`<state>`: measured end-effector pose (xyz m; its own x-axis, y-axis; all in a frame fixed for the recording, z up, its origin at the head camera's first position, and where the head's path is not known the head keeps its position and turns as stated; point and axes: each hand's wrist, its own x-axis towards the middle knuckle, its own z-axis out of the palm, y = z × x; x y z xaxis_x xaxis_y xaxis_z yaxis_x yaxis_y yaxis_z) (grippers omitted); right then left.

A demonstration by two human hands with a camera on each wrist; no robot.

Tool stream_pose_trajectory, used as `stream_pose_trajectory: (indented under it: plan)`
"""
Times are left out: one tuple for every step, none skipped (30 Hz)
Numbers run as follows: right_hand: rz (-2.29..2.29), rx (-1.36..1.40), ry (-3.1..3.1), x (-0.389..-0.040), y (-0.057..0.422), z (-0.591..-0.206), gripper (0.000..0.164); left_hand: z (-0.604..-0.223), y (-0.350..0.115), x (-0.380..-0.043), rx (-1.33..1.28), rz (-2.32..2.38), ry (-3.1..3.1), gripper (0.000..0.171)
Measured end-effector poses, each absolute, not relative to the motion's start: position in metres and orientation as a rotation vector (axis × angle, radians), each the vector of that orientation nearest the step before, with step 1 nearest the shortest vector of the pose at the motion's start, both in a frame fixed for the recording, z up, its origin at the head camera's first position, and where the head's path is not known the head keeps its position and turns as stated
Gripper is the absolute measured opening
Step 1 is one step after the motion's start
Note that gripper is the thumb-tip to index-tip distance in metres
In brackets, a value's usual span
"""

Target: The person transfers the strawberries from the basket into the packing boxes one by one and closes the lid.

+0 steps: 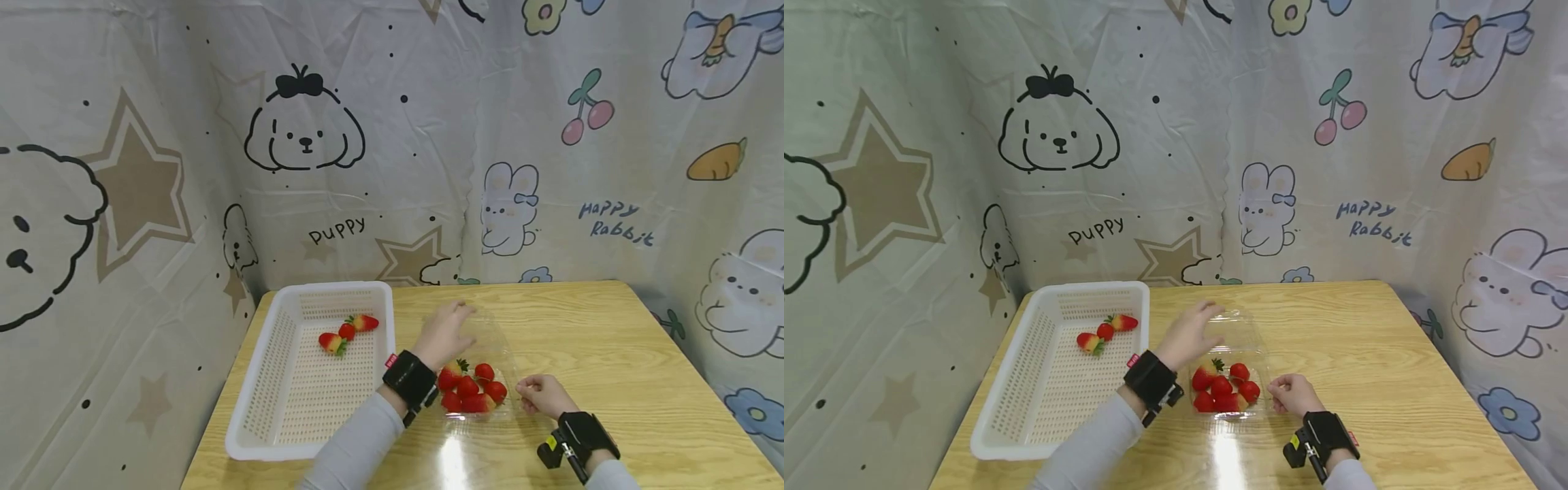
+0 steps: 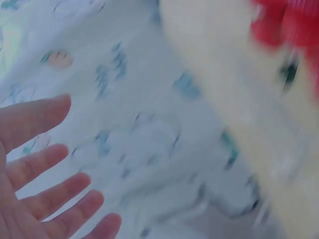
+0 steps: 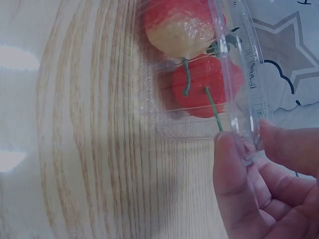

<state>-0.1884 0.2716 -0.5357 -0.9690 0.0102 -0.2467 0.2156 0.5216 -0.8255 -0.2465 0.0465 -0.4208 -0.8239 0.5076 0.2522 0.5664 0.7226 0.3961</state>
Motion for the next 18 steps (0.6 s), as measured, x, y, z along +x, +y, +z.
stream_pose_trajectory:
  plan:
    - [-1.426,0.181,2.556,-0.188,0.272,-0.535,0.016,-0.411,0.039,-0.252,-0.859,-0.707,-2.76,0.053]
    - [-1.427,0.192,2.557,-0.188,0.271,-0.535,0.016,-0.402,0.032,-0.258,-0.839,-0.697,-2.723,0.055]
    - [-1.426,0.197,2.56,-0.188,0.271,-0.534,0.016,-0.394,0.024,-0.264,-0.813,-0.679,-2.687,0.057]
    - [-1.427,0.208,2.56,-0.188,0.271,-0.534,0.016,-0.387,0.016,-0.269,-0.784,-0.666,-2.658,0.059]
    - [-1.428,0.199,2.561,-0.187,0.271,-0.534,0.016,-0.381,0.008,-0.274,-0.763,-0.659,-2.626,0.06]
    - [-1.428,0.196,2.559,-0.187,0.271,-0.535,0.017,-0.376,-0.001,-0.279,-0.742,-0.65,-2.599,0.06]
    - [-1.429,0.195,2.557,-0.187,0.271,-0.536,0.017,-0.373,-0.009,-0.283,-0.712,-0.632,-2.575,0.06]
    - [-1.434,0.206,2.551,-0.187,0.272,-0.537,0.017,-0.371,-0.017,-0.287,-0.687,-0.626,-2.555,0.058]
    - [-1.439,0.209,2.547,-0.187,0.272,-0.537,0.016,-0.37,-0.024,-0.291,-0.663,-0.625,-2.54,0.057]
    - [-1.446,0.209,2.541,-0.187,0.272,-0.538,0.017,-0.37,-0.032,-0.295,-0.64,-0.627,-2.535,0.056]
    - [-1.44,0.203,2.54,-0.188,0.272,-0.539,0.017,-0.371,-0.04,-0.299,-0.617,-0.628,-2.534,0.055]
    - [-1.44,0.208,2.538,-0.188,0.272,-0.539,0.017,-0.373,-0.048,-0.303,-0.593,-0.634,-2.545,0.055]
    - [-1.443,0.206,2.537,-0.188,0.273,-0.539,0.017,-0.375,-0.055,-0.307,-0.562,-0.647,-2.569,0.055]
    - [-1.449,0.212,2.535,-0.189,0.273,-0.54,0.017,-0.379,-0.063,-0.31,-0.526,-0.658,-2.595,0.055]
    - [-1.445,0.202,2.539,-0.189,0.273,-0.54,0.017,-0.384,-0.07,-0.313,-0.485,-0.672,-2.627,0.056]
    - [-1.449,0.201,2.54,-0.189,0.273,-0.54,0.017,-0.389,-0.078,-0.315,-0.439,-0.677,-2.666,0.056]
    - [-1.441,0.188,2.544,-0.188,0.273,-0.54,0.018,-0.396,-0.085,-0.318,-0.391,-0.683,-2.706,0.057]
    - [-1.451,0.2,2.54,-0.189,0.274,-0.541,0.017,-0.403,-0.092,-0.319,-0.339,-0.697,-2.749,0.058]
